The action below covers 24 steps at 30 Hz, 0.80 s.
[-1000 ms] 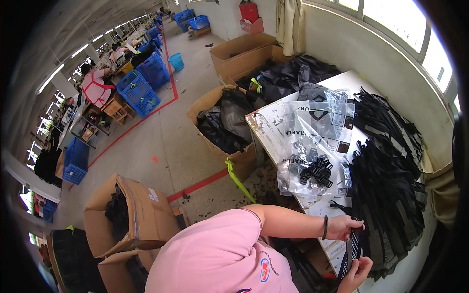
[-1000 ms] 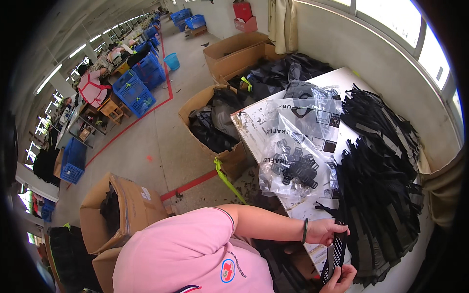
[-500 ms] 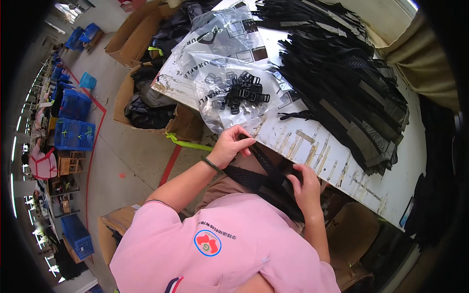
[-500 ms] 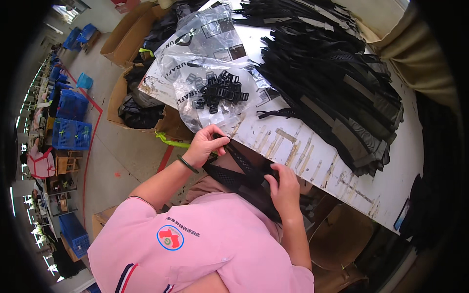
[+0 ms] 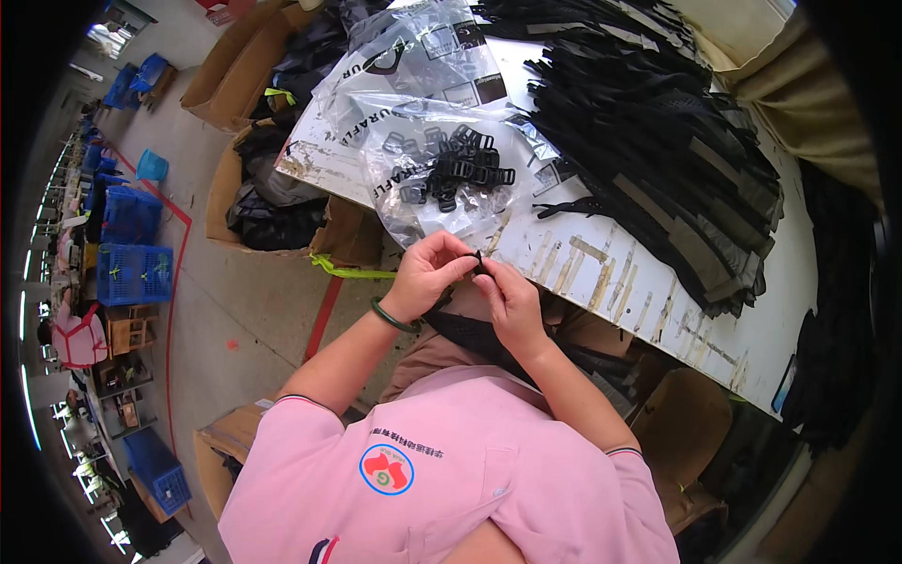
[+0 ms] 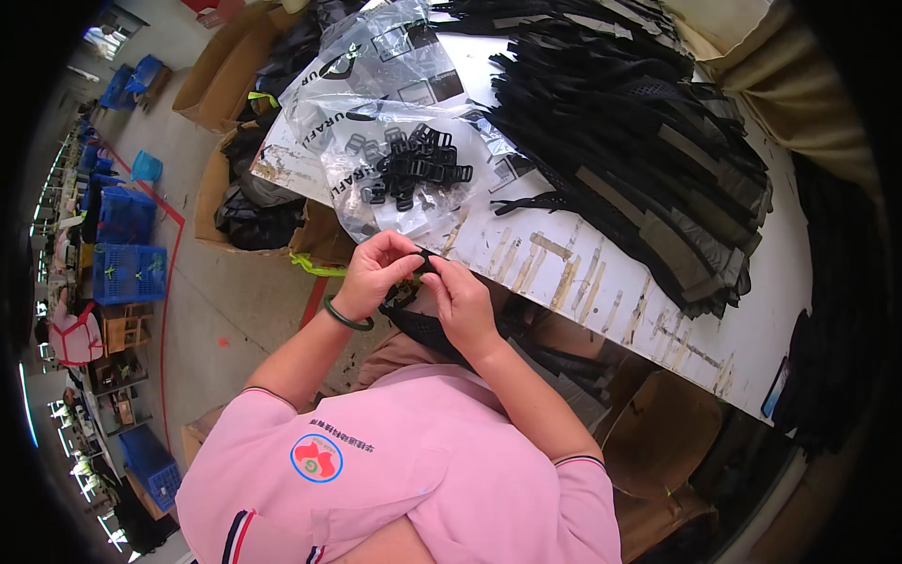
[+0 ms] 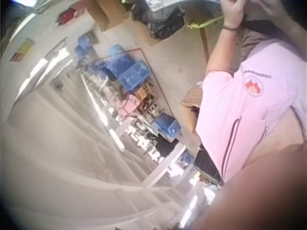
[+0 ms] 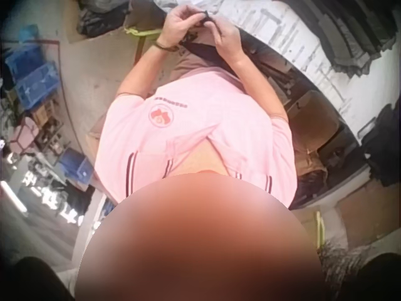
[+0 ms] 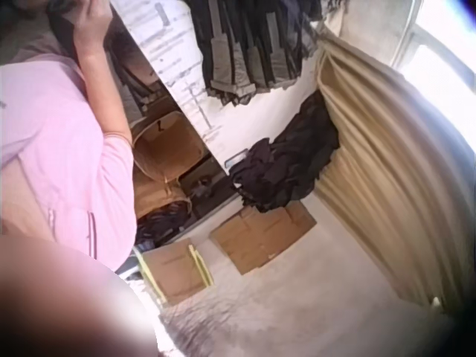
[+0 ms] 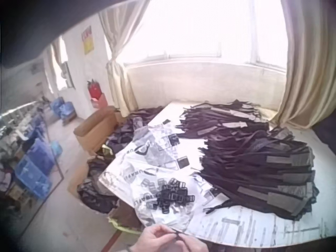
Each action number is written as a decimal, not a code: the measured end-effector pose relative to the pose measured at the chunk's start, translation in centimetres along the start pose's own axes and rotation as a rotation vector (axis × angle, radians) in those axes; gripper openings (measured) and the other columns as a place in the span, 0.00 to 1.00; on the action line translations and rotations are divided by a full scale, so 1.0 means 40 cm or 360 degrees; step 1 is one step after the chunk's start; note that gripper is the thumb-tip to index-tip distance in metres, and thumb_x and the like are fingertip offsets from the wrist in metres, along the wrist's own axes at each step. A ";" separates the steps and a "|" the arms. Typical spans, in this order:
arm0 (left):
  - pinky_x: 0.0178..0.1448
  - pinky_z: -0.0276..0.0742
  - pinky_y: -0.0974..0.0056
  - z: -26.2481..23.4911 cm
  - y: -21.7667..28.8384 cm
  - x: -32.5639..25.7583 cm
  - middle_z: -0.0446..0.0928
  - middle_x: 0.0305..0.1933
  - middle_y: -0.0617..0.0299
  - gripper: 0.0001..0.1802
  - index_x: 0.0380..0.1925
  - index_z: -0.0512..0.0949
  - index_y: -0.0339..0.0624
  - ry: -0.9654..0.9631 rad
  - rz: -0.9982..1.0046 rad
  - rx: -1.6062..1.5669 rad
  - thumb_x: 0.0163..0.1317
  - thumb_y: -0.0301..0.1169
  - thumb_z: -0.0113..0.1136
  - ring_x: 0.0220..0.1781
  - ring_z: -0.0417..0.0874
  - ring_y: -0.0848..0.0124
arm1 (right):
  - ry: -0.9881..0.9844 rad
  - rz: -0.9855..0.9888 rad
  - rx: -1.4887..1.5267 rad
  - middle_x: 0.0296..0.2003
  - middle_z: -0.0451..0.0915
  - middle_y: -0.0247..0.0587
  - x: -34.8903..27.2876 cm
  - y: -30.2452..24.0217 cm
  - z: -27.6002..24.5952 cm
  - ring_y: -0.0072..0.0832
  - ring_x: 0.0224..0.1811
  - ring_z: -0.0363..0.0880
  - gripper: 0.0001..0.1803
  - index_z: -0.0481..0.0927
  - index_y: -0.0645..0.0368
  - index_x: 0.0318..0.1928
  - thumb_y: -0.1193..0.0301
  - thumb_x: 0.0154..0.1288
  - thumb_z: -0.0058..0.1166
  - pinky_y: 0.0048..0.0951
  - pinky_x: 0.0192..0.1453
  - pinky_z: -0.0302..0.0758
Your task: Manually attaching plastic buckles and sliders to nylon webbing straps for backpacks.
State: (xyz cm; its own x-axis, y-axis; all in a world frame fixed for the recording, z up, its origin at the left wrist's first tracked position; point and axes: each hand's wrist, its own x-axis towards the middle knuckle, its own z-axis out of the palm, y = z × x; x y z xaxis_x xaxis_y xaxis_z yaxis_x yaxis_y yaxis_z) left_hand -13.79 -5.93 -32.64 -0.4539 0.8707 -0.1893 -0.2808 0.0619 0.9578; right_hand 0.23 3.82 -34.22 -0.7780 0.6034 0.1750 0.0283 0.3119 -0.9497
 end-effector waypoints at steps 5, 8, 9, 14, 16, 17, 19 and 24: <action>0.37 0.72 0.76 0.004 0.043 0.059 0.78 0.32 0.69 0.06 0.35 0.76 0.38 -0.0061 0.0116 0.0231 0.63 0.29 0.60 0.32 0.76 0.84 | 0.0108 -0.0014 -0.0094 0.29 0.76 0.46 0.023 -0.003 -0.007 0.37 0.28 0.76 0.08 0.79 0.63 0.42 0.76 0.62 0.56 0.31 0.32 0.71; 0.39 0.75 0.66 -0.005 0.048 0.158 0.76 0.34 0.63 0.10 0.37 0.77 0.40 0.0174 0.0435 0.0914 0.57 0.29 0.64 0.35 0.79 0.70 | 0.0047 0.0160 0.0049 0.26 0.73 0.45 0.038 0.008 -0.024 0.36 0.24 0.72 0.07 0.81 0.63 0.40 0.76 0.62 0.55 0.30 0.31 0.69; 0.41 0.76 0.62 -0.002 0.057 0.190 0.75 0.36 0.60 0.12 0.38 0.77 0.41 0.0305 0.0748 0.1528 0.54 0.30 0.65 0.37 0.80 0.64 | 0.0055 0.0157 0.0043 0.26 0.73 0.45 0.042 0.011 -0.024 0.36 0.24 0.72 0.07 0.81 0.63 0.40 0.76 0.62 0.55 0.30 0.31 0.69; 0.44 0.77 0.55 -0.019 0.027 0.290 0.71 0.42 0.57 0.18 0.41 0.78 0.46 0.0362 0.0633 0.2193 0.48 0.31 0.68 0.45 0.78 0.57 | 0.0018 0.0128 0.0063 0.26 0.78 0.43 0.051 0.000 -0.041 0.28 0.24 0.75 0.09 0.81 0.64 0.43 0.77 0.62 0.54 0.26 0.31 0.72; 0.45 0.76 0.53 -0.026 0.029 0.293 0.71 0.43 0.58 0.20 0.42 0.76 0.47 0.0303 0.0492 0.2226 0.47 0.32 0.70 0.46 0.78 0.58 | 0.0011 0.0196 0.0141 0.26 0.79 0.41 0.053 -0.008 -0.055 0.25 0.24 0.75 0.08 0.81 0.64 0.42 0.77 0.62 0.55 0.24 0.31 0.72; 0.45 0.76 0.53 -0.026 0.033 0.289 0.71 0.43 0.58 0.20 0.42 0.76 0.47 0.0296 0.0499 0.2225 0.47 0.32 0.70 0.46 0.78 0.58 | -0.0006 0.0271 0.0228 0.26 0.80 0.39 0.051 -0.010 -0.060 0.22 0.24 0.75 0.08 0.81 0.64 0.41 0.76 0.62 0.55 0.22 0.31 0.72; 0.44 0.76 0.53 -0.023 0.045 0.278 0.70 0.43 0.58 0.21 0.42 0.76 0.46 0.0270 0.0530 0.2097 0.46 0.32 0.70 0.46 0.77 0.58 | -0.0022 0.0444 0.0333 0.26 0.80 0.36 0.058 0.000 -0.064 0.19 0.24 0.74 0.07 0.81 0.64 0.40 0.75 0.63 0.55 0.21 0.30 0.72; 0.38 0.76 0.62 0.021 0.072 0.219 0.77 0.36 0.56 0.20 0.40 0.74 0.38 0.0078 0.0594 0.1317 0.48 0.30 0.70 0.34 0.81 0.65 | 0.0012 0.0649 0.0565 0.26 0.79 0.29 0.078 0.017 -0.107 0.14 0.24 0.72 0.08 0.80 0.64 0.39 0.71 0.66 0.53 0.17 0.28 0.70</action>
State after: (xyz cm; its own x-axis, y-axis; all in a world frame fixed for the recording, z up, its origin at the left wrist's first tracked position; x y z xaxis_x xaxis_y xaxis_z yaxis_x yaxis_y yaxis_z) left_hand -17.85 2.29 -31.34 -0.4344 0.8838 0.1738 0.5804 0.1271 0.8044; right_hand 0.52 9.06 -33.19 -0.7435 0.6296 -0.2255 0.1122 -0.2151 -0.9701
